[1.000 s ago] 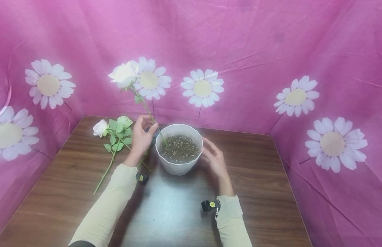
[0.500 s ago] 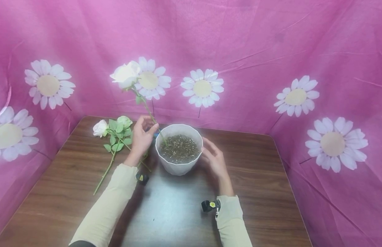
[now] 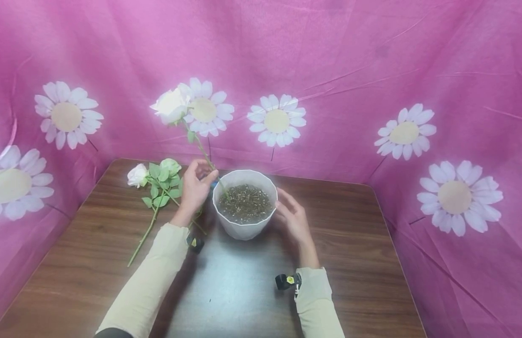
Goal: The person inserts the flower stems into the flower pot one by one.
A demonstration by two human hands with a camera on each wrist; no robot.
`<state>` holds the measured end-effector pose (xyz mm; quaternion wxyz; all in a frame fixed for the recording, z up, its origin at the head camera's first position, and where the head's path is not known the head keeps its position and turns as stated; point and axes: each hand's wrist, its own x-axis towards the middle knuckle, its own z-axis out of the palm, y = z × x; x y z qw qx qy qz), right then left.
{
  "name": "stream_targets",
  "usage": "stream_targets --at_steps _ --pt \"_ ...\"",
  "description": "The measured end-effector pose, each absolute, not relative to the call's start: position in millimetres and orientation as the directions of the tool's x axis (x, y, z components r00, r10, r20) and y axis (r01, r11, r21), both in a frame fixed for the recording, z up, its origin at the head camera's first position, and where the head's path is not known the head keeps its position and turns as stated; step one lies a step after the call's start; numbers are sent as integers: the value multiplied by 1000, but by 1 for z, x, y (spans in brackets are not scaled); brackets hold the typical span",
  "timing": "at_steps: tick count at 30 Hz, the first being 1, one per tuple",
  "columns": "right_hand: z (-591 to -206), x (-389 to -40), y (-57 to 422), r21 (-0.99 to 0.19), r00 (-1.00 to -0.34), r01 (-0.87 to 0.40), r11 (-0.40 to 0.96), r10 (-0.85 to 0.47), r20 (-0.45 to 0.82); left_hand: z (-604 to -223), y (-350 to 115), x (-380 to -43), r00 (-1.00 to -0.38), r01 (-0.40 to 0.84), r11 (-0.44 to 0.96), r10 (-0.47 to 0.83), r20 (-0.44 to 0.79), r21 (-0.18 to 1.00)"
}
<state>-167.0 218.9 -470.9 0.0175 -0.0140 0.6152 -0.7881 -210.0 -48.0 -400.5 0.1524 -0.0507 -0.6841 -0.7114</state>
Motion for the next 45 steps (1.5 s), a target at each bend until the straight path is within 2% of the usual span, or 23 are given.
stream_targets --at_steps 7,15,26,45 --pt "-470 -167 218 -971 -999 7 -240 -44 3 -404 -50 -212 -951 284 -8 -132 280 959" --pt "-471 -166 218 -970 -999 13 -241 -39 -4 -434 -52 -233 -947 296 28 -122 297 955" --pt "-470 -167 219 -969 -999 7 -247 -35 1 -439 -54 -236 -955 277 93 -84 284 956" --pt "-470 -166 216 -961 -1000 5 -276 -28 3 -449 -56 -237 -954 290 50 -69 293 956"
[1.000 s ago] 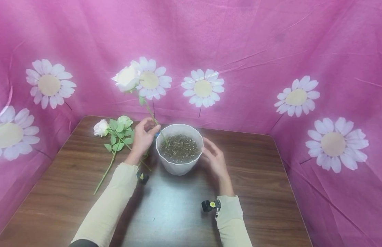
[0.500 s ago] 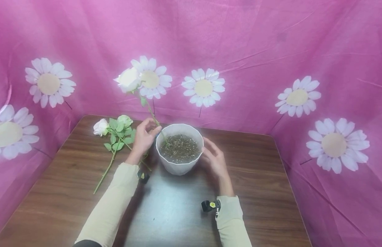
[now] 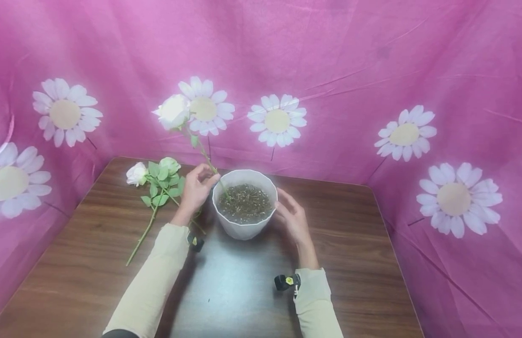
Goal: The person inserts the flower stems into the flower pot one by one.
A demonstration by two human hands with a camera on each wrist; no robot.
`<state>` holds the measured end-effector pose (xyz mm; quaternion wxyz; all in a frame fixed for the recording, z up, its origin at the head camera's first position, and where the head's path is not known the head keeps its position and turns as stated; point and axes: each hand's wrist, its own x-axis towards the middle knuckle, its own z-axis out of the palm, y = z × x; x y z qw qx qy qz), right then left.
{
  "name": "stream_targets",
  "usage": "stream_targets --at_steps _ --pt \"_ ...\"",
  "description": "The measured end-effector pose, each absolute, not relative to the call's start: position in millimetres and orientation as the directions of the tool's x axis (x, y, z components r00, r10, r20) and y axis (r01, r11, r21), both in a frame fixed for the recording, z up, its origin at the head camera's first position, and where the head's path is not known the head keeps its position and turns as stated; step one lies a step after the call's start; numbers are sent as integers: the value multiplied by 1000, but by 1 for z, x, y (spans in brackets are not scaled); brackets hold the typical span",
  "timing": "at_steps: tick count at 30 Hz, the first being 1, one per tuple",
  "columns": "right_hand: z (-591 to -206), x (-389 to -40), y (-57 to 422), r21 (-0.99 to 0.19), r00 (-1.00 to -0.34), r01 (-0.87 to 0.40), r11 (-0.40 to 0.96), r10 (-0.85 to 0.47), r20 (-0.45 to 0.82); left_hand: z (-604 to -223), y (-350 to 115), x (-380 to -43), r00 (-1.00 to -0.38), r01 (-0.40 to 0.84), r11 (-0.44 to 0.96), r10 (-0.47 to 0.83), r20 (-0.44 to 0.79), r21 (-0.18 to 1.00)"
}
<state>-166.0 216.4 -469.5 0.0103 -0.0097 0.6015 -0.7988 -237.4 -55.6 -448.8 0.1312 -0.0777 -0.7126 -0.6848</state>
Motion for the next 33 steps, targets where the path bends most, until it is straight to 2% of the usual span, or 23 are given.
stream_targets --at_steps 3,7,11,16,18,22,25,29,33 --pt "-470 -166 217 -964 -1000 8 -266 -31 1 -451 -56 -237 -948 308 18 -74 308 951" --pt "-491 -176 228 -967 -994 -43 -251 -89 67 -455 -57 -237 -947 313 -26 -86 310 949" --pt "-510 -183 235 -940 -979 -91 -329 -144 145 -458 -62 -234 -958 273 -27 -94 270 961" --pt "-551 -203 253 -954 -987 -62 -292 -122 101 -466 -72 -227 -964 238 -39 -129 231 971" --pt "-555 -205 255 -950 -989 -55 -306 -113 93 -471 -79 -225 -962 233 -50 -161 222 971" --pt "-545 -200 252 -943 -985 -75 -323 -121 120 -480 -94 -224 -952 217 -60 -233 197 974" --pt "-518 -187 240 -952 -985 -85 -295 -118 124 -485 -105 -222 -946 179 -65 -287 153 982" --pt "-481 -168 221 -959 -994 -51 -280 -77 75 -491 -119 -217 -931 128 -73 -352 94 989" --pt "-473 -165 218 -957 -997 -30 -290 -54 48 -500 -129 -214 -921 81 -67 -387 49 995"
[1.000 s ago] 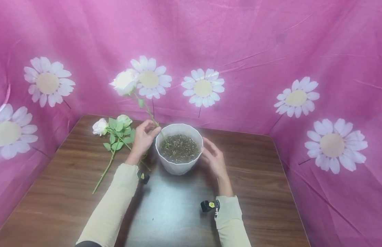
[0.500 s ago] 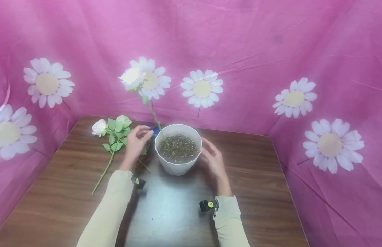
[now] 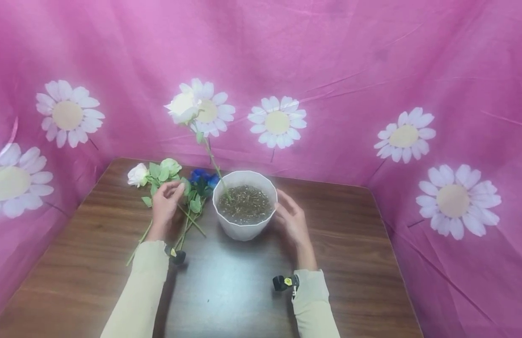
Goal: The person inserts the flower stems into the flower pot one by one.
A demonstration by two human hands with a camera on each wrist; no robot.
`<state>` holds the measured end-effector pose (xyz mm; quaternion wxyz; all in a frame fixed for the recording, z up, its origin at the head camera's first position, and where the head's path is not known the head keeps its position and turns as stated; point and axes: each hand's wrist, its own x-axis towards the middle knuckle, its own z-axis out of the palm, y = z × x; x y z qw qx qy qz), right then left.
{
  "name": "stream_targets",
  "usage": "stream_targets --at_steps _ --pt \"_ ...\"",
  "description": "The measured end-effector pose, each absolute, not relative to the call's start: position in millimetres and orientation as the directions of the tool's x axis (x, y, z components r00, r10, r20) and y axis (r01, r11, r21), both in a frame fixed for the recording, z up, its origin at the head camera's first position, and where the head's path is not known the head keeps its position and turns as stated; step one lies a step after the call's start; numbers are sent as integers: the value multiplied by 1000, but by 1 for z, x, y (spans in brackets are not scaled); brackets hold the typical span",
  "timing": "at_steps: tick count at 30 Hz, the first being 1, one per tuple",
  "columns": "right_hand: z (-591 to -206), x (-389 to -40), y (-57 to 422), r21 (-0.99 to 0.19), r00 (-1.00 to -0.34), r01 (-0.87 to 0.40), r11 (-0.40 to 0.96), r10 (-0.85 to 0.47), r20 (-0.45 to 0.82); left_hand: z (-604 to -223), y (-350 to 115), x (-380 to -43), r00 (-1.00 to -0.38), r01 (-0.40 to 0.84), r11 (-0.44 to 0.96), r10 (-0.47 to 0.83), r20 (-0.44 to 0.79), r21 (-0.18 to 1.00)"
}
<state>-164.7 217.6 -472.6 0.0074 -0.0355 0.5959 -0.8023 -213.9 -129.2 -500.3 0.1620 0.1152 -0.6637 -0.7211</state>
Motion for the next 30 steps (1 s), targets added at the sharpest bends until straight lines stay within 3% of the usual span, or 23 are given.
stream_targets --at_steps 5,9,14,22,30 --pt "-503 -177 233 -963 -989 -74 -260 -103 104 -515 -137 -210 -903 -9 -80 -427 -42 997" --pt "-538 -194 249 -963 -990 -49 -267 -118 83 -521 -140 -207 -883 -100 -103 -448 -136 990" --pt "-556 -204 254 -952 -991 -40 -303 -113 77 -526 -142 -206 -862 -144 -195 -457 -220 970" --pt "-532 -191 246 -947 -984 -70 -314 -132 116 -530 -144 -205 -843 -182 -259 -455 -286 948" --pt "-512 -182 238 -954 -983 -93 -283 -123 133 -526 -145 -205 -859 -300 -272 -341 -383 915"
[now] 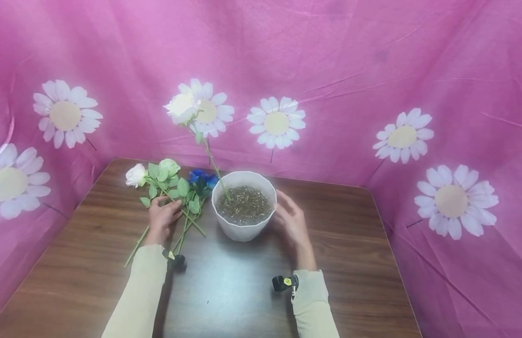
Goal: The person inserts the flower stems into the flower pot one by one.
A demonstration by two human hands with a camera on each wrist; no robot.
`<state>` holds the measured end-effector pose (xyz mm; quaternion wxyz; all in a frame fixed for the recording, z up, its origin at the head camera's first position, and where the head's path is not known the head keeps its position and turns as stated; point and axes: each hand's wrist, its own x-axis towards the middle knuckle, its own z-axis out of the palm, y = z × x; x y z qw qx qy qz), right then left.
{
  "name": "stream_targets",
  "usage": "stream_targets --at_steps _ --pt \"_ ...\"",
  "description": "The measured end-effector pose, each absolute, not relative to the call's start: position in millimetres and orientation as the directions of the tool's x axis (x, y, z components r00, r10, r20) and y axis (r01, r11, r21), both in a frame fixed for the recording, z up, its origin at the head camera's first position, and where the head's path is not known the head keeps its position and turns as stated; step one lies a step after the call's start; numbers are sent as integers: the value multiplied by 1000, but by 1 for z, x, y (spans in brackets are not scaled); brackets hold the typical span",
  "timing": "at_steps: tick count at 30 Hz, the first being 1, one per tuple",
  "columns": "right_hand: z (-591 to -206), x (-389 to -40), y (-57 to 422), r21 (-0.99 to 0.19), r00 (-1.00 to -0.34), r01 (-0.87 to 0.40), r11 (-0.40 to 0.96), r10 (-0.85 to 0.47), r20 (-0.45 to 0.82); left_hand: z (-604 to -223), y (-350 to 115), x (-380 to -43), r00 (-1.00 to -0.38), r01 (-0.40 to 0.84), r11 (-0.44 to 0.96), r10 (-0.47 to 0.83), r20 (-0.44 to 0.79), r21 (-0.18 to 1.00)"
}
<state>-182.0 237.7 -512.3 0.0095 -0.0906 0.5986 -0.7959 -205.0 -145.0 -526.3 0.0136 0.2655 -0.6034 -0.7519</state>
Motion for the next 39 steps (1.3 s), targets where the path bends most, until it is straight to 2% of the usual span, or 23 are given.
stream_targets --at_steps 5,8,22,30,39 --pt "-478 -169 220 -959 -997 -28 -281 -64 47 -527 -146 -208 -859 -283 -366 -314 -403 887" --pt "-472 -168 216 -957 -999 0 -290 -45 14 -526 -148 -209 -859 -278 -415 -296 -418 866" --pt "-476 -168 218 -956 -999 -8 -292 -48 23 -525 -153 -213 -859 -249 -541 -260 -441 803" --pt "-477 -168 219 -959 -998 -15 -284 -52 31 -518 -151 -209 -874 -195 -554 -277 -400 810" --pt "-480 -167 221 -951 -990 -79 -300 -88 110 -510 -149 -210 -886 -85 -548 -341 -315 832"
